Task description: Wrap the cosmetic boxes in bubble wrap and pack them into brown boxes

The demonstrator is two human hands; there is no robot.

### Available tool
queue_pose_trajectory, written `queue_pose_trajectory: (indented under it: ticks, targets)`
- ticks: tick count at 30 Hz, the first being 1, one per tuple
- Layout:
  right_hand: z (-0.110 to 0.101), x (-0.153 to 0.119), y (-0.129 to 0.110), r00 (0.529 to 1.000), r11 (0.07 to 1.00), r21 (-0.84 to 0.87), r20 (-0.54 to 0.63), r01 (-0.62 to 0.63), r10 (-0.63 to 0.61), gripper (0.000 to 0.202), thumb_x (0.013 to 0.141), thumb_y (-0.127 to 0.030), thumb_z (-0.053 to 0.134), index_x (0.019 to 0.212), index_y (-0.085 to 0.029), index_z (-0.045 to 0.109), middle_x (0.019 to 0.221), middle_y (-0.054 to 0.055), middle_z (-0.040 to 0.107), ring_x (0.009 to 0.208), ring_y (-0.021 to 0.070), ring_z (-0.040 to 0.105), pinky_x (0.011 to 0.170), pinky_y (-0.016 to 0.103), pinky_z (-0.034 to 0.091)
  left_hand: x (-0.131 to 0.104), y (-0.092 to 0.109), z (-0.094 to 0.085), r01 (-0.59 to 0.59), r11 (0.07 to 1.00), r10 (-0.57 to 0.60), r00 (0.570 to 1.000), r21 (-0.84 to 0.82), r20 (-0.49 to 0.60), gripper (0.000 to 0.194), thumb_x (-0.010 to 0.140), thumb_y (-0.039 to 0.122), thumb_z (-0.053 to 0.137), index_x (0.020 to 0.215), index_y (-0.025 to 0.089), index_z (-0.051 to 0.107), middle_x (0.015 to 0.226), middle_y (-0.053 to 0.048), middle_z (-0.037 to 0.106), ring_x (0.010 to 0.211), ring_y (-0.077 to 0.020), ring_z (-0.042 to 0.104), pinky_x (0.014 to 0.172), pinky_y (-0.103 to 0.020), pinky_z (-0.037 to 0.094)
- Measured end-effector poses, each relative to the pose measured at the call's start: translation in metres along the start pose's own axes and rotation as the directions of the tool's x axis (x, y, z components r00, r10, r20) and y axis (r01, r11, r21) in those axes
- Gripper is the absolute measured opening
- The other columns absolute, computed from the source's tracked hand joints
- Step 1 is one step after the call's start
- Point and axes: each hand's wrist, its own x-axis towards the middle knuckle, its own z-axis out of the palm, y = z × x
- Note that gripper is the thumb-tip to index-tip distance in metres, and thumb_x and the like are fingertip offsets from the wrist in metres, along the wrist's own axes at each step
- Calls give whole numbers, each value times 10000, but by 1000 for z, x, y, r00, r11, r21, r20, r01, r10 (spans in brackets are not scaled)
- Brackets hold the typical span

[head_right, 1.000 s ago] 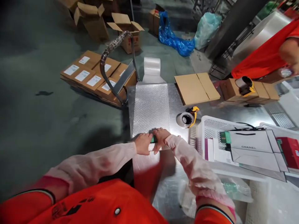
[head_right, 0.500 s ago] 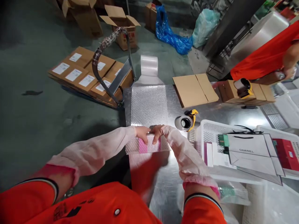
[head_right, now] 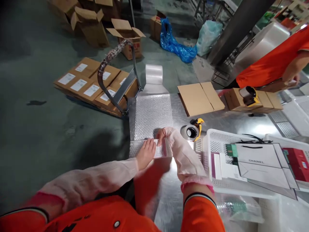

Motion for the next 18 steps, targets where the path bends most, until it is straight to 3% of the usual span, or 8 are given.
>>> queue_pose_trajectory:
  ticks: [3, 6, 10, 12, 13, 15, 17, 18]
  targets:
    - [19, -30, -9, 987, 987, -155, -147, 34, -57, 563, 593, -205, 887, 1116, -82, 720, 1202, 131, 703, 1195, 308, 579, 1016, 372, 413, 0, -11, -6, -76, 997, 78, 996, -34, 54, 603, 857, 98, 453, 1447, -14, 414, 1523, -316, 372, 1433, -401, 367, 1144, -611, 310]
    - [83, -63, -2, 934, 910, -410, -301, 58, -195, 715, 575, -279, 913, 1225, -111, 670, 1323, 201, 632, 1237, 368, 541, 1066, 469, 396, -10, -11, -16, -77, 992, 92, 984, -99, 152, 686, 792, 145, 564, 1435, -34, 404, 1533, -321, 354, 1440, -418, 340, 1152, -573, 311]
    - [179, -73, 22, 685, 739, -667, -582, -95, -437, 504, 895, -208, 585, 1387, -106, 549, 1408, 165, 585, 1270, 307, 540, 1080, 460, 414, -1, -22, -29, -27, 962, 116, 940, -271, 321, 694, 690, 249, 745, 1308, 7, 542, 1387, -270, 533, 1302, -357, 501, 1109, -427, 392]
    - [194, -61, 31, 582, 707, -693, -634, -138, -509, 492, 934, -153, 472, 1422, -108, 507, 1420, 146, 579, 1319, 292, 500, 1119, 478, 373, 21, -40, -36, -25, 953, 152, 902, -303, 403, 677, 584, 359, 842, 1156, 55, 647, 1249, -211, 622, 1206, -337, 559, 1053, -383, 437]
    - [191, -54, 33, 566, 705, -697, -637, -134, -523, 492, 938, -145, 452, 1426, -105, 499, 1408, 147, 588, 1320, 291, 495, 1131, 485, 358, 34, -50, -40, -17, 950, 164, 875, -311, 455, 689, 526, 409, 874, 1096, 78, 676, 1208, -188, 642, 1180, -341, 570, 1024, -381, 455]
    - [168, -42, 31, 599, 725, -681, -625, -103, -501, 482, 945, -139, 437, 1421, -104, 500, 1368, 159, 613, 1283, 286, 522, 1146, 491, 339, 61, -72, -49, 19, 936, 200, 792, -352, 576, 670, 496, 471, 885, 1041, 128, 700, 1157, -130, 677, 1121, -321, 608, 953, -365, 494]
    - [133, -34, 22, 712, 763, -643, -561, -56, -421, 501, 932, -161, 493, 1428, -94, 486, 1349, 181, 616, 1246, 287, 549, 1166, 492, 312, 80, -90, -59, 67, 914, 240, 706, -400, 667, 577, 550, 465, 867, 1022, 173, 706, 1062, -50, 719, 991, -250, 664, 859, -305, 523]
    - [115, -31, 17, 771, 779, -626, -512, -31, -380, 550, 901, -198, 574, 1430, -83, 477, 1339, 195, 616, 1224, 294, 564, 1171, 490, 304, 85, -95, -64, 80, 910, 240, 697, -406, 676, 545, 573, 448, 860, 1021, 180, 704, 1020, -29, 730, 943, -228, 675, 836, -288, 525]
